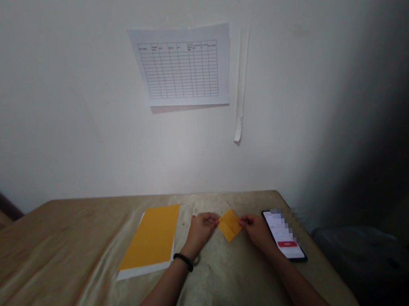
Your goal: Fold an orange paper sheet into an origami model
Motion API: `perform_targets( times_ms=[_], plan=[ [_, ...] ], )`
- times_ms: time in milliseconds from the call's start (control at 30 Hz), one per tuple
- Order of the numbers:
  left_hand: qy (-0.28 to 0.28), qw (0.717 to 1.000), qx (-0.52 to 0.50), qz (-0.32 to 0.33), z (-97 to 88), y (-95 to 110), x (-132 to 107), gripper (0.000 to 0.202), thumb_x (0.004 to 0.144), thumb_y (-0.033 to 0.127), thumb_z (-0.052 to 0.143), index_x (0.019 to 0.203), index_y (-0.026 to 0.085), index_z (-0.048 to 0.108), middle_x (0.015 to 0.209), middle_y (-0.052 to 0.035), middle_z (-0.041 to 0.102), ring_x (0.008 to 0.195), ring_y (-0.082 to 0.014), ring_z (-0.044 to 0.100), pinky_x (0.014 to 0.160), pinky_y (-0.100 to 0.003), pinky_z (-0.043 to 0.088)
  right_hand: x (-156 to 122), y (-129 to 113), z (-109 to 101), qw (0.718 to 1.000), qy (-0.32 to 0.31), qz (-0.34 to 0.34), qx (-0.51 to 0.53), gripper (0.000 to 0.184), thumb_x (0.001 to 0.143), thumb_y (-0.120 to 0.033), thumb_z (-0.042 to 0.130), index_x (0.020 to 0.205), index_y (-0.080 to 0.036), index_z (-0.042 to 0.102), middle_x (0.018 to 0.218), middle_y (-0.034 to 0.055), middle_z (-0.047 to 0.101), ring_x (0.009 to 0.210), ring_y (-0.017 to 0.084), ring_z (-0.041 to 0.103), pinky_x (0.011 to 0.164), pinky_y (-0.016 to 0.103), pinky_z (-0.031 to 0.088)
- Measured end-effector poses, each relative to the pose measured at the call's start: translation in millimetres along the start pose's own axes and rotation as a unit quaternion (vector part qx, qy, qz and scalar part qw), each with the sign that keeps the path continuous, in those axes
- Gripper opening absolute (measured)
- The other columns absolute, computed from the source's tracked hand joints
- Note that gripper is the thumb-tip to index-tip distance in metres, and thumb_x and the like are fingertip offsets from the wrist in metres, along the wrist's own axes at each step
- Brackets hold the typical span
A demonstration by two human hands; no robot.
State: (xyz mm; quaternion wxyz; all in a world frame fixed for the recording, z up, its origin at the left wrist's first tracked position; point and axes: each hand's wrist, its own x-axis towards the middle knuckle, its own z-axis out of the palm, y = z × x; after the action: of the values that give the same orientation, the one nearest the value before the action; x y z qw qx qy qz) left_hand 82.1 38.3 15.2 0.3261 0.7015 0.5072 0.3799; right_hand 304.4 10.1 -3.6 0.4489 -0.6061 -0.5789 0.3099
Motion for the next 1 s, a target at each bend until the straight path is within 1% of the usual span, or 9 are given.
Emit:
perform_targets(
  times_ms=[167,267,333,400,467,533,733,900,1000],
  plan=[
    [0.001,1.0,0.016,0.001,2.2,0.8,-0.3,0.017,0.076,0.031,0.066,0.081,0.02,0.078,0.082,-0.0063,0.078,0.083,-0.0245,0.071,0.087,-0.037,0.05,0.6,5.2,2.3,1.0,-0.001,-0.003,0.001,0.026,0.075,-0.03,0.056,0.089,-0.02,0.075,0.089,0.0058,0.077,0.087,0.025,0.07,0.077,0.034,0.052],
    [0.013,1.0,0.027,0.008,3.3,1.9,-1.0,0.019,0.075,0.03,0.066,0.086,0.021,0.079,0.082,-0.0062,0.078,0.085,-0.0247,0.07,0.097,-0.042,0.046,1.2,7.0,2.1,1.0,-0.002,-0.005,-0.014,0.03,0.077,-0.029,0.055,0.101,-0.019,0.071,0.078,0.0032,0.073,0.078,0.023,0.068,0.071,0.031,0.05],
    [0.015,0.999,0.043,0.02,3.4,2.9,-1.7,0.019,0.077,0.027,0.064,0.088,0.022,0.078,0.086,-0.0056,0.079,0.089,-0.025,0.07,0.106,-0.048,0.037,1.0,7.4,2.1,0.999,-0.009,-0.016,-0.026,0.032,0.078,-0.029,0.054,0.105,-0.019,0.067,0.073,0.0011,0.071,0.073,0.021,0.067,0.069,0.03,0.048],
    [0.008,0.997,0.076,0.027,3.1,4.1,-2.6,0.02,0.08,0.025,0.06,0.087,0.024,0.078,0.092,-0.005,0.079,0.095,-0.0258,0.069,0.112,-0.054,0.026,0.2,7.8,3.2,0.998,-0.023,-0.038,-0.038,0.027,0.082,-0.029,0.051,0.102,-0.02,0.067,0.08,0.0024,0.071,0.079,0.021,0.067,0.073,0.03,0.048],
    [0.0,0.993,0.117,0.024,2.9,5.3,-3.7,0.02,0.082,0.024,0.059,0.086,0.025,0.079,0.097,-0.0045,0.078,0.102,-0.0272,0.066,0.114,-0.058,0.019,-1.1,8.7,5.3,0.996,-0.038,-0.062,-0.06,0.025,0.084,-0.028,0.049,0.096,-0.02,0.069,0.09,0.005,0.073,0.087,0.021,0.066,0.079,0.031,0.047],
    [-0.007,0.987,0.159,0.019,3.2,5.9,-4.8,0.019,0.081,0.024,0.061,0.088,0.026,0.078,0.1,-0.0046,0.077,0.108,-0.0286,0.063,0.113,-0.061,0.015,-2.6,9.7,7.9,0.992,-0.044,-0.079,-0.093,0.024,0.084,-0.028,0.051,0.094,-0.02,0.071,0.097,0.0068,0.072,0.091,0.022,0.064,0.083,0.031,0.047],
    [-0.039,0.971,0.235,0.025,6.8,3.5,-8.1,0.02,0.079,0.033,0.071,0.098,0.03,0.075,0.112,-0.0047,0.071,0.118,-0.0315,0.054,0.11,-0.067,0.013,-5.9,8.8,12.3,0.977,-0.046,-0.108,-0.178,0.018,0.082,-0.029,0.064,0.096,-0.022,0.074,0.102,0.007,0.069,0.103,0.024,0.058,0.094,0.034,0.042],
    [-0.045,0.963,0.263,0.038,8.9,2.2,-10.2,0.031,0.077,0.043,0.075,0.106,0.031,0.072,0.122,-0.0053,0.064,0.123,-0.0329,0.05,0.11,-0.067,0.015,-7.9,6.7,13.2,0.971,-0.037,-0.106,-0.212,0.015,0.083,-0.029,0.067,0.095,-0.025,0.076,0.102,0.0056,0.064,0.104,0.023,0.056,0.096,0.034,0.04],
    [-0.055,0.96,0.27,0.046,9.7,1.0,-11.0,0.038,0.075,0.05,0.077,0.107,0.03,0.071,0.123,-0.0055,0.062,0.124,-0.0337,0.048,0.11,-0.069,0.014,-8.9,5.8,13.5,0.97,-0.043,-0.105,-0.215,0.015,0.083,-0.028,0.067,0.095,-0.028,0.077,0.102,0.0049,0.063,0.104,0.023,0.055,0.095,0.033,0.039]
  ],
)
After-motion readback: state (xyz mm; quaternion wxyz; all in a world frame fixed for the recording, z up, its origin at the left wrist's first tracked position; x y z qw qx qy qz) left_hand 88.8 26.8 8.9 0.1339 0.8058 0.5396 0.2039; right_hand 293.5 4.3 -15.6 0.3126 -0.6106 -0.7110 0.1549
